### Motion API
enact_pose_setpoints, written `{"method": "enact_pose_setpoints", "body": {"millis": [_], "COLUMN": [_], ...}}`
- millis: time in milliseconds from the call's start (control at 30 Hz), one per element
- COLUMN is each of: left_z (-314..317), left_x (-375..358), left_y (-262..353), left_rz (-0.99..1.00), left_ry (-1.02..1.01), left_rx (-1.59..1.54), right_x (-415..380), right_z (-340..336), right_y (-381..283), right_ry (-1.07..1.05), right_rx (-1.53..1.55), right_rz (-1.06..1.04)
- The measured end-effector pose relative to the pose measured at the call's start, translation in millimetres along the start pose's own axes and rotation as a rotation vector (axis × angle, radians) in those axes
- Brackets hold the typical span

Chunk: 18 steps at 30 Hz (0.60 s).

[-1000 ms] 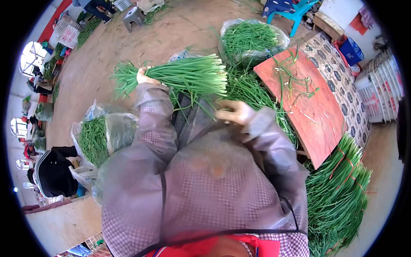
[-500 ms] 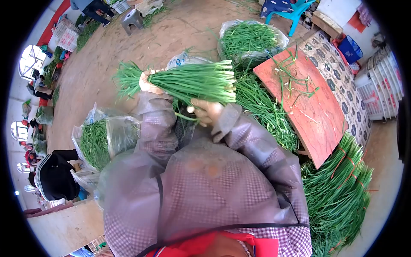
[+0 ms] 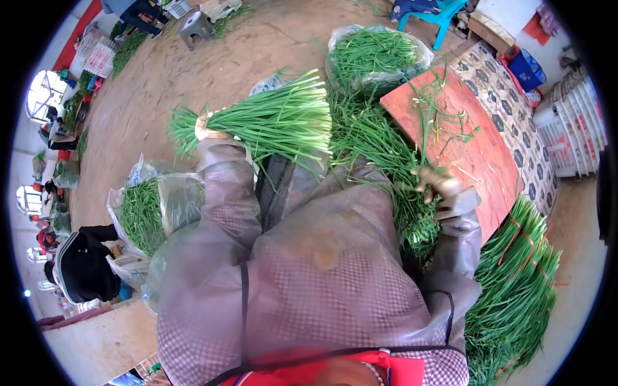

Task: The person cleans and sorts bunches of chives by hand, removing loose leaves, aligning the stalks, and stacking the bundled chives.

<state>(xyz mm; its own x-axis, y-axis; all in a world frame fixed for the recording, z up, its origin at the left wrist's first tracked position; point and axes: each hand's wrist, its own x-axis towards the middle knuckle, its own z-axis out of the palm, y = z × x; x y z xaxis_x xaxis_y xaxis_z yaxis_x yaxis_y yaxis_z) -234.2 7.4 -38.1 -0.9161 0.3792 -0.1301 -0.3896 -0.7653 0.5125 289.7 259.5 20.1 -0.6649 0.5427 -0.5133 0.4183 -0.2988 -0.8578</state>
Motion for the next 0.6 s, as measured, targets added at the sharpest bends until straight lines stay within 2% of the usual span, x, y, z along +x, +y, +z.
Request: {"method": "enact_pose_setpoints", "body": {"millis": [33,67,100,133,167,233,300,467,600], "left_z": [2.0,2.4,13.2,20.3,11.7,-12.6,-11.2,-8.6,-33.9], "left_x": [-1.5,-5.2,-15.3,-20.6,-15.2,0.7,0.8,-1.7,16.4], "left_y": [0.7,0.4,-1.1,-3.3,-4.3,-5.0,-8.1,-6.5,-3.0], "left_rz": [-0.048,-0.05,-0.021,0.011,0.012,0.054,0.061,0.048,0.01], "left_ry": [0.013,0.015,0.1,0.183,0.184,0.137,0.172,0.253,0.153], "left_rx": [-0.037,-0.031,0.033,0.092,0.093,0.154,0.143,0.138,0.112], "right_x": [7.9,19.9,28.5,35.5,42.5,45.9,52.6,71.7,78.3], "right_z": [-6.0,-5.9,0.5,9.4,22.4,71.7,114.9,179.2,191.5], "right_y": [10.7,24.7,26.9,24.0,21.2,-8.0,-21.3,-41.5,-49.9], "right_ry": [0.175,0.279,0.388,0.304,0.209,-0.118,-0.19,-0.292,-0.316], "right_rx": [-0.816,-1.057,-1.298,-1.126,-0.93,-0.311,-0.138,0.2,0.301], "right_rz": [-0.038,0.011,0.063,-0.289,-0.624,-0.408,-0.522,-0.457,-0.378]}}
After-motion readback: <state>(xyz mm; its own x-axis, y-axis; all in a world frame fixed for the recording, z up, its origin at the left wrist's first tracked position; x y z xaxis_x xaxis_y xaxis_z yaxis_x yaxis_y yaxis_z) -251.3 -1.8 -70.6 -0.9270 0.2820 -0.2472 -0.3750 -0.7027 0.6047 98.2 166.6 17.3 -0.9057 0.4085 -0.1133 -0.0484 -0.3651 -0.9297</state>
